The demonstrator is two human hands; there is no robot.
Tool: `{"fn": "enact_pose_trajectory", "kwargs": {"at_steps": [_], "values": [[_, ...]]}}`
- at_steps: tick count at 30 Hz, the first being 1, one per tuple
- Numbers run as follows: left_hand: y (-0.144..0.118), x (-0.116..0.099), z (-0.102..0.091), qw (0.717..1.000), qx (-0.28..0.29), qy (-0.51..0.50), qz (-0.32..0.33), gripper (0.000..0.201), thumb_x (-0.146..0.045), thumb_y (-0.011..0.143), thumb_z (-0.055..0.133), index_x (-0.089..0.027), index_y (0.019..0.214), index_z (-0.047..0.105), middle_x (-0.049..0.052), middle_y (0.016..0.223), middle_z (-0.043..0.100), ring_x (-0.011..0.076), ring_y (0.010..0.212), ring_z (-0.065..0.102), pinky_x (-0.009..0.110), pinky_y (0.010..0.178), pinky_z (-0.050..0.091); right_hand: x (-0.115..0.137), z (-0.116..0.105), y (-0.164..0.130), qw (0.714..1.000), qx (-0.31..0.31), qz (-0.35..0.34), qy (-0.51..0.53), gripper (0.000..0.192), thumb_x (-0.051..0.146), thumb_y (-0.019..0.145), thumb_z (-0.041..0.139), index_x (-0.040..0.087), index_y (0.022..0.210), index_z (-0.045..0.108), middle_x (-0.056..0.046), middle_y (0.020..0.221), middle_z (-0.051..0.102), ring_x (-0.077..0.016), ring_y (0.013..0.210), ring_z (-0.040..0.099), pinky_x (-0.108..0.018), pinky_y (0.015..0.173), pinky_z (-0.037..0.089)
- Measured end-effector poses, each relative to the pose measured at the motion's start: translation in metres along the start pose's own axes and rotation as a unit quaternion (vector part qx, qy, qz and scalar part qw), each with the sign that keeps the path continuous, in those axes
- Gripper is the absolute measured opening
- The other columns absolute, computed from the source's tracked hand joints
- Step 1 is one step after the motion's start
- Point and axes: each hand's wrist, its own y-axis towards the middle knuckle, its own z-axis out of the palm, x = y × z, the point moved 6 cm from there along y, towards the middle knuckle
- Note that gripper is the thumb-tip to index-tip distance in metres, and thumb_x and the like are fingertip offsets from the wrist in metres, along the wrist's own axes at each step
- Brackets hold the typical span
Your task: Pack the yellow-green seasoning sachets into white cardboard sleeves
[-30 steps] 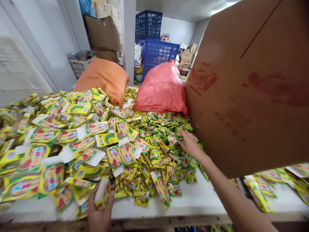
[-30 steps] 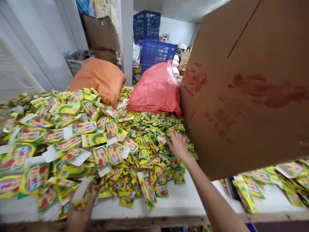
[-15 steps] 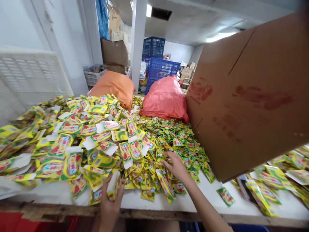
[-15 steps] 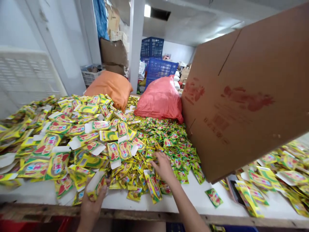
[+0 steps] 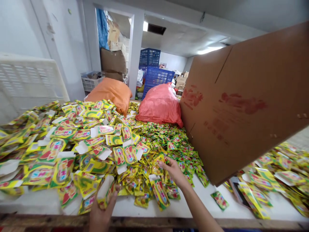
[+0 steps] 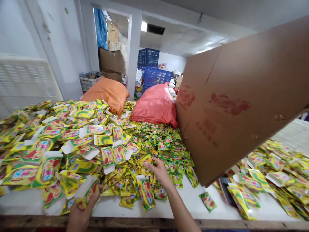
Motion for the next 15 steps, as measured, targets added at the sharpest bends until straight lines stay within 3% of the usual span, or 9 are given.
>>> {"fn": "enact_pose_trajectory", "kwargs": {"at_steps": [3,8,12,15], "values": [[-0.016,-0.021,0.028,0.995,0.092,-0.027,-0.042,0.051,-0.045,0.058,0.073,-0.015,0.097,0.063,0.01,0.092,0.071,0.0283,0.093,0.064,0.032,0.08,0.053,0.015,0.013,-0.018,0.995,-0.008,0.013,0.1,0.037,0.049,0.075,0.06,0.016,0.092,0.062,-0.006,0.088,0.069,-0.0208,0.08,0.064,-0.032,0.072,0.049],[-0.039,-0.051,0.082,0.964,0.239,-0.078,-0.082,0.059,-0.044,0.058,0.074,-0.016,0.108,0.059,0.01,0.098,0.07,0.026,0.093,0.063,0.035,0.083,0.05,0.038,0.041,-0.036,0.968,0.001,0.022,0.249,0.03,0.04,0.073,0.067,0.018,0.094,0.062,-0.004,0.086,0.068,-0.0198,0.078,0.063,-0.031,0.073,0.049],[-0.04,-0.053,0.092,0.952,0.273,-0.096,-0.097,0.057,-0.043,0.06,0.074,-0.015,0.108,0.058,0.012,0.104,0.068,0.0253,0.097,0.061,0.034,0.086,0.047,0.035,0.049,-0.044,0.956,-0.041,0.059,0.286,0.049,0.042,0.073,0.067,0.022,0.114,0.052,-0.005,0.103,0.065,-0.0217,0.093,0.061,-0.034,0.082,0.048],[-0.041,-0.045,0.088,0.948,0.282,-0.085,-0.121,0.051,-0.044,0.062,0.072,-0.013,0.101,0.06,0.011,0.092,0.07,0.0246,0.089,0.063,0.033,0.081,0.048,0.03,0.054,-0.049,0.964,-0.042,0.053,0.259,0.054,0.042,0.072,0.067,0.02,0.118,0.05,-0.006,0.105,0.065,-0.0228,0.098,0.059,-0.034,0.084,0.048]]}}
